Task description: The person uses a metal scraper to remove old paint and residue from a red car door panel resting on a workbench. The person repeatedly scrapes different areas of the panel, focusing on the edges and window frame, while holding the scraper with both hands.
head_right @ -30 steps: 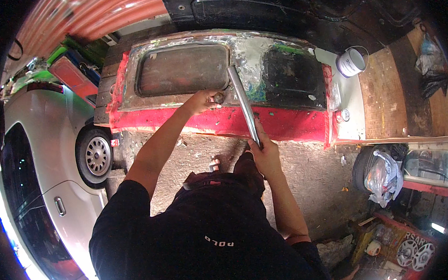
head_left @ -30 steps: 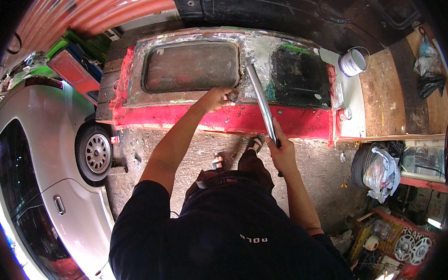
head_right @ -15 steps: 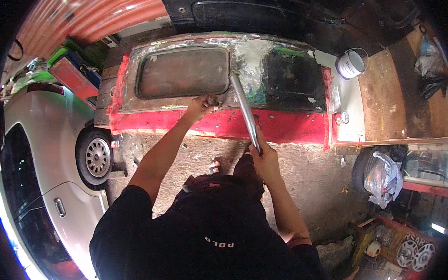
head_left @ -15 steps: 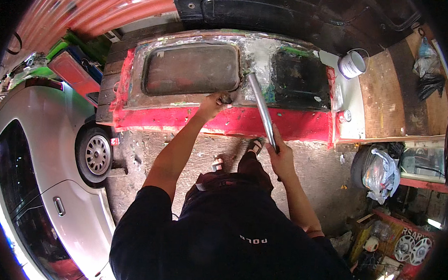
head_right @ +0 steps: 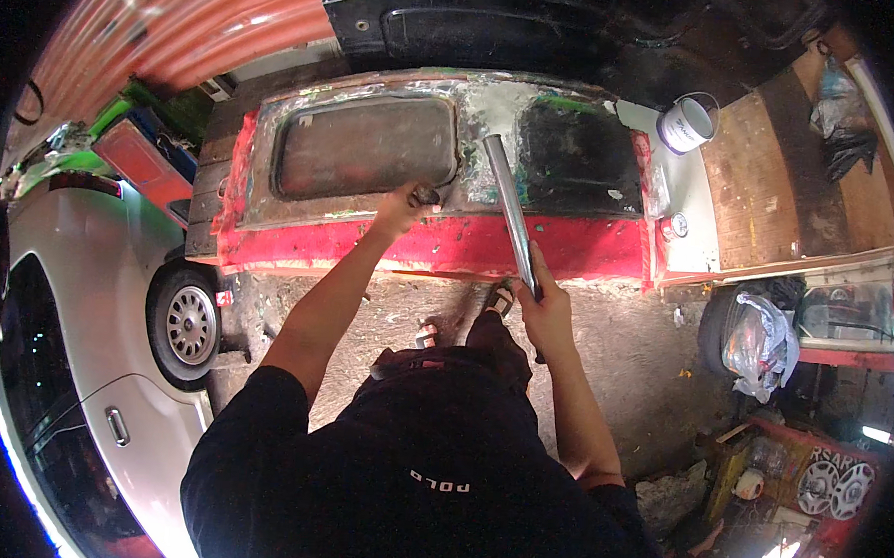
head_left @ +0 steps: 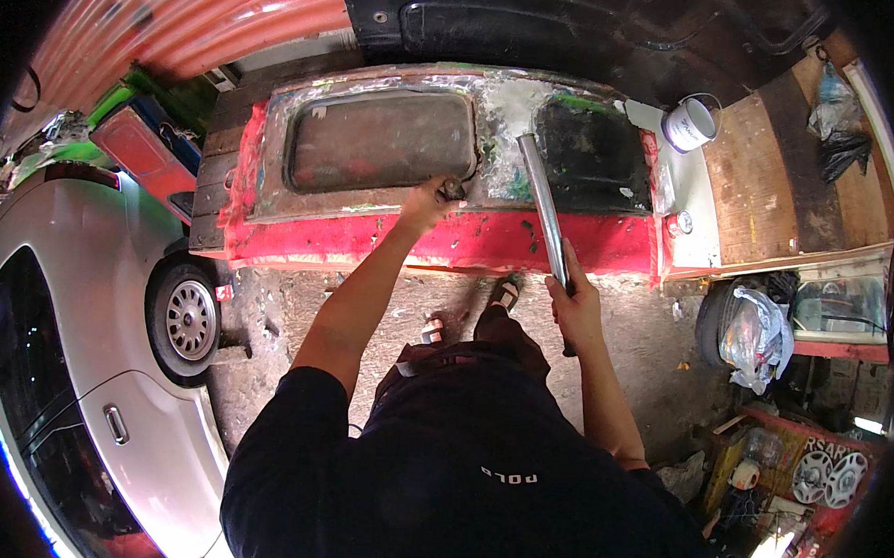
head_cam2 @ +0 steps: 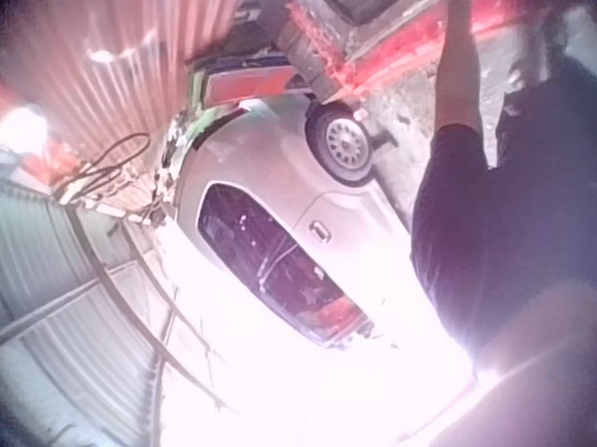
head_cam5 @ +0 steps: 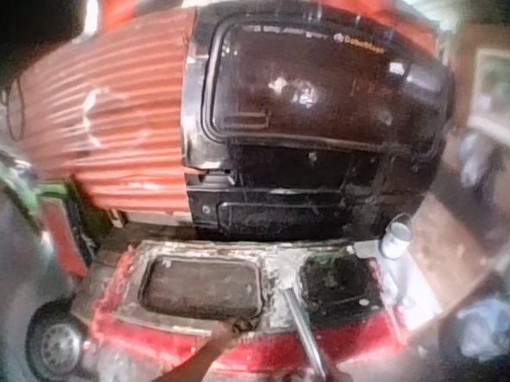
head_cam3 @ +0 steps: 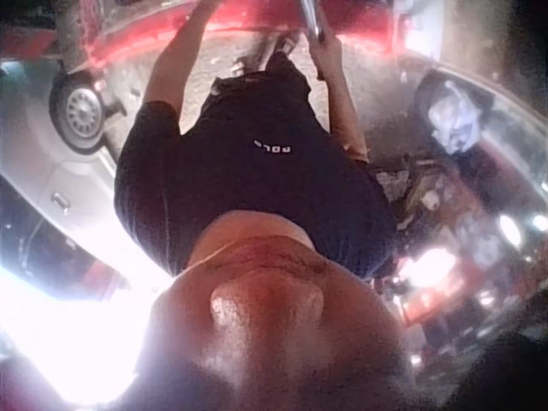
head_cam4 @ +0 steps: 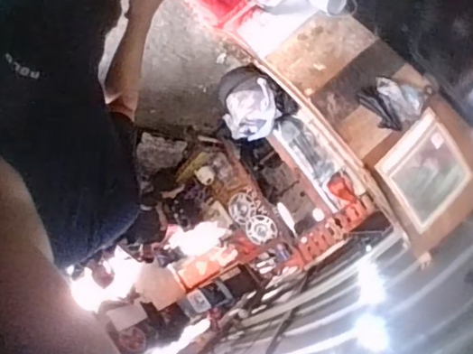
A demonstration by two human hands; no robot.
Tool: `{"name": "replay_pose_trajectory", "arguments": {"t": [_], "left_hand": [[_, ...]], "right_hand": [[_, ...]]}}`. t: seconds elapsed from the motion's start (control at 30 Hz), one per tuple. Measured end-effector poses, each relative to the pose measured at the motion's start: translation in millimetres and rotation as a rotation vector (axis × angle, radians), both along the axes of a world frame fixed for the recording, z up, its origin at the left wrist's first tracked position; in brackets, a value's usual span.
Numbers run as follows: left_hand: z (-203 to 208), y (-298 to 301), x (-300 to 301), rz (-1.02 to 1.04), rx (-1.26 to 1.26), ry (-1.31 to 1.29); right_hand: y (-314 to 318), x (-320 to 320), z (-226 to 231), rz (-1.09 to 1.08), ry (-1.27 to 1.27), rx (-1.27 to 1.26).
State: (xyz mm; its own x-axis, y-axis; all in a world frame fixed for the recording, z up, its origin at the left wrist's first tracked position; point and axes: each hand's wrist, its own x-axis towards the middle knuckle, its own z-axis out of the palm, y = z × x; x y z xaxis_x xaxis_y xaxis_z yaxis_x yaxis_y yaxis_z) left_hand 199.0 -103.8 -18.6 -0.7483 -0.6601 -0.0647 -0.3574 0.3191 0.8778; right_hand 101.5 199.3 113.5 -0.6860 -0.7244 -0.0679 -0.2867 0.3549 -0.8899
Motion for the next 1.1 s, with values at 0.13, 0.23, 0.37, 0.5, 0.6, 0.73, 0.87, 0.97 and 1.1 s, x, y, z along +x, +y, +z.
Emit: {"name": "replay_pose_trajectory", "arguments": {"t": [0.13,0.23,0.37,0.5,0.6,0.73,0.87,0.97,1.1], "left_hand": [[4.1,6.7,-4.4,0.030,0.016,-0.004],[-2.3,7.5,-3.9,0.047,-0.005,0.058],[-6.4,9.6,-3.9,0.073,0.005,0.103],[0.3,18.3,-4.5,0.099,-0.089,0.105],[5.4,24.3,-8.8,0.143,-0.132,0.065],[13.3,22.6,-16.6,0.127,-0.050,-0.197],[19.6,21.3,-20.5,0.140,-0.142,-0.023],[17.2,18.4,-18.6,0.148,-0.242,-0.025],[29.7,23.6,-23.4,0.131,-0.087,-0.043]], "right_hand": [[3.7,-3.1,6.2,-0.018,-0.047,0.011],[-2.2,-6.6,16.8,0.027,-0.087,0.018],[-18.2,-18.2,20.6,0.185,-0.036,-0.061],[-37.6,-26.7,12.1,0.283,0.168,-0.095],[-46.9,-34.9,-7.9,0.410,0.255,0.092],[-52.1,-50.8,-19.8,0.531,0.247,0.129],[-54.0,-61.2,-4.3,0.403,0.063,-0.068],[-53.3,-68.4,11.2,0.352,-0.071,-0.031],[-44.7,-80.7,-6.6,0.354,-0.009,-0.092]]}}
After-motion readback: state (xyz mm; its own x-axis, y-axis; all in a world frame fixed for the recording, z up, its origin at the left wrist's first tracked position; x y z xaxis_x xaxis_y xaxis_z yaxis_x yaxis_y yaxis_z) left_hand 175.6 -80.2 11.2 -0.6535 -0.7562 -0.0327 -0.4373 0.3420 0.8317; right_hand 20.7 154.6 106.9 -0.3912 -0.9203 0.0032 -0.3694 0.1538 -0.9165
